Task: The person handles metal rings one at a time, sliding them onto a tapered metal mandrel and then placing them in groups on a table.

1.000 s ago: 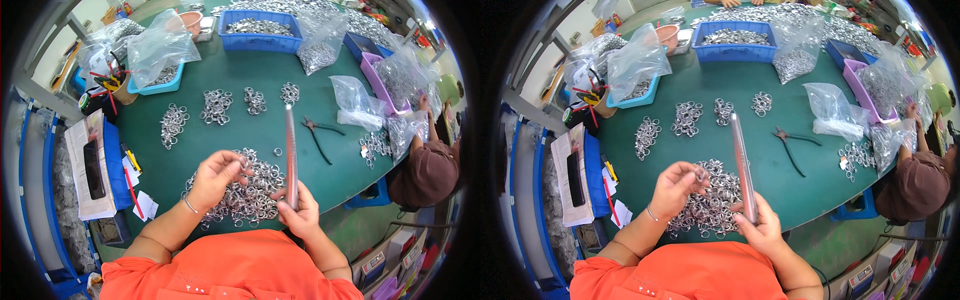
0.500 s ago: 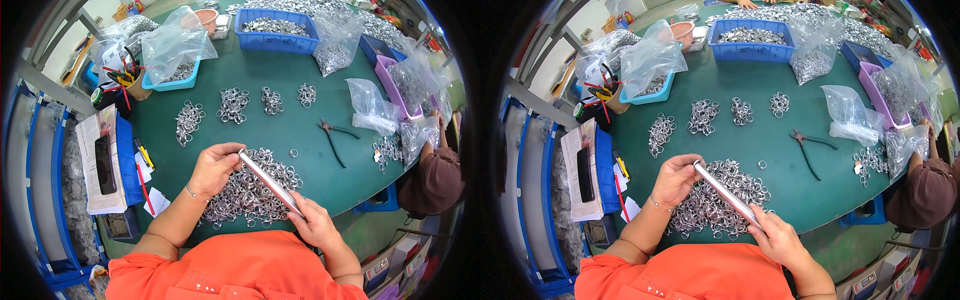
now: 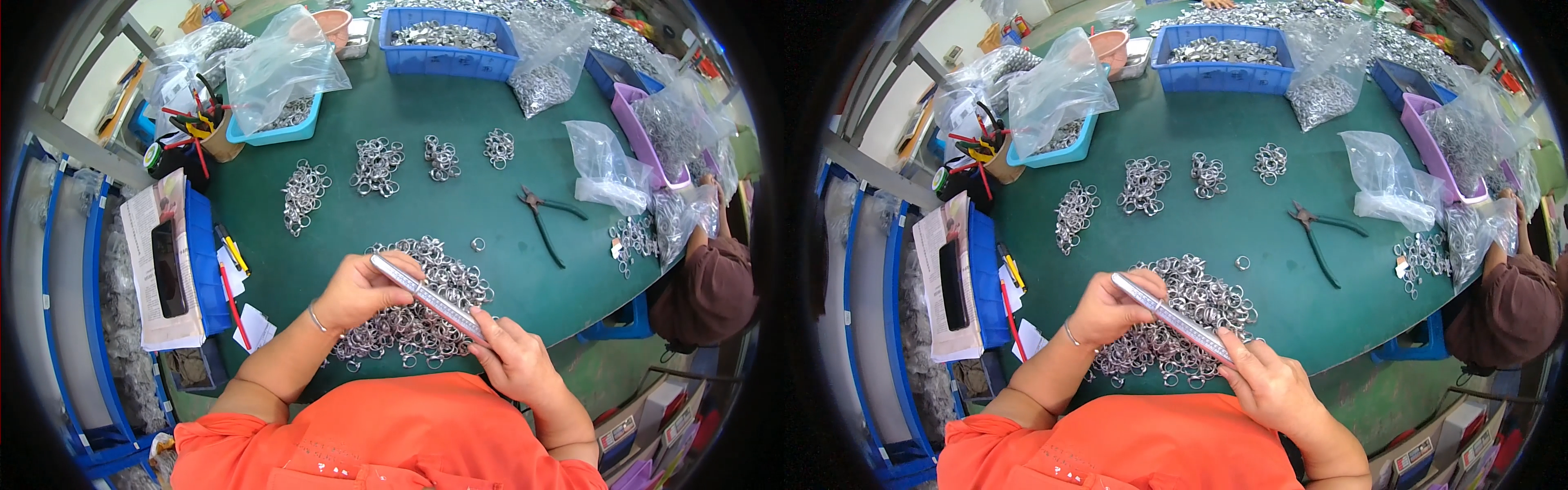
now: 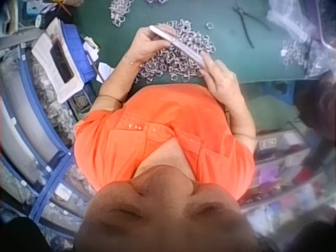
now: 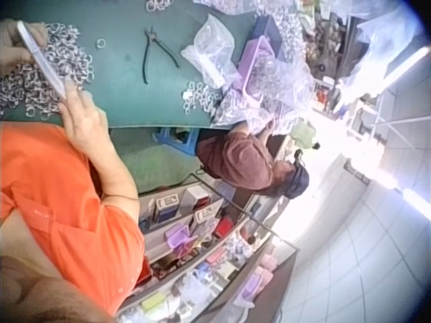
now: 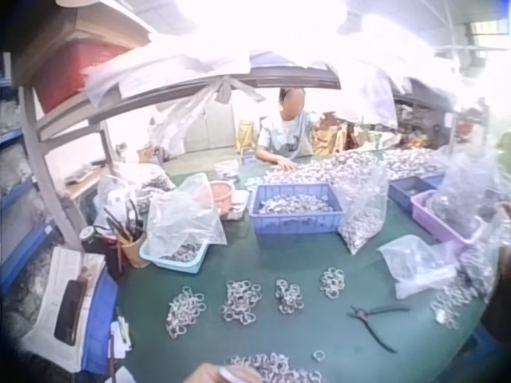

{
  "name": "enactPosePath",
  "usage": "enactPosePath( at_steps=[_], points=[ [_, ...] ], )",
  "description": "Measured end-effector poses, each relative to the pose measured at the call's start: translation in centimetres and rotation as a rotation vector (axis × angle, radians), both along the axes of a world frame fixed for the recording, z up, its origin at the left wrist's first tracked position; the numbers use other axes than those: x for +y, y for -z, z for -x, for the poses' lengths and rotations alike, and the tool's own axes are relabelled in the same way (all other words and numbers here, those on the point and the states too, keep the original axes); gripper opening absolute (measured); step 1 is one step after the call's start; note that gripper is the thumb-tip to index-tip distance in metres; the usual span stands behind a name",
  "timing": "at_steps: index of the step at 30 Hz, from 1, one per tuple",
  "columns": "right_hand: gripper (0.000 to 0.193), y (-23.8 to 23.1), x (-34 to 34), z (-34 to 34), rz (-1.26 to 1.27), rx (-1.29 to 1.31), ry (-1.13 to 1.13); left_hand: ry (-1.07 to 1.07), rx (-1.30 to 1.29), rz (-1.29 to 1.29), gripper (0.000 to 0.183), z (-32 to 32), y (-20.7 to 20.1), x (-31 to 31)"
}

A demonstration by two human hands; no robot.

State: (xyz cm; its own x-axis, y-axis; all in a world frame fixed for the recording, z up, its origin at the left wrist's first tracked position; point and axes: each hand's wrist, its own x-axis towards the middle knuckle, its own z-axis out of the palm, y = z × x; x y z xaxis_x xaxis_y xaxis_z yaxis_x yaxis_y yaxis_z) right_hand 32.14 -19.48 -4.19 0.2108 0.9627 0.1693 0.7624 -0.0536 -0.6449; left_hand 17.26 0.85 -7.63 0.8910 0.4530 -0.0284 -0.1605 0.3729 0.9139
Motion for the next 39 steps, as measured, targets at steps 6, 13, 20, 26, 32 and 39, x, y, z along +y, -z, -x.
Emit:
enactPosePath(
  at_steps=[6,13,20,26,32,39],
  points=[
    [0.048,0.0,0.1,-0.1,-0.007,0.000,-0.020,0.041,-0.034,0.070,0.029,0.4,0.5,0.2],
    [0.047,0.5,0.3,0.1,-0.060,0.036,-0.036,0.036,-0.027,-0.054,0.029,0.2,-0.3,-0.1],
    [0.043,0.6,-0.6,-0.2,0.084,0.322,0.025,-0.323,-0.125,0.235,0.018,0.6,0.4,2.3],
    [0.041,1.4,-0.6,0.0,0.031,0.294,0.050,-0.261,-0.058,0.264,0.016,1.6,-0.2,3.5],
    [0.042,1.4,-0.1,0.1,0.022,0.258,-0.007,-0.101,-0.023,0.241,0.019,1.7,-0.2,2.6],
    [0.045,1.2,0.4,0.3,-0.024,0.208,-0.048,0.013,0.007,0.081,0.028,1.2,0.0,1.1]
  ],
)
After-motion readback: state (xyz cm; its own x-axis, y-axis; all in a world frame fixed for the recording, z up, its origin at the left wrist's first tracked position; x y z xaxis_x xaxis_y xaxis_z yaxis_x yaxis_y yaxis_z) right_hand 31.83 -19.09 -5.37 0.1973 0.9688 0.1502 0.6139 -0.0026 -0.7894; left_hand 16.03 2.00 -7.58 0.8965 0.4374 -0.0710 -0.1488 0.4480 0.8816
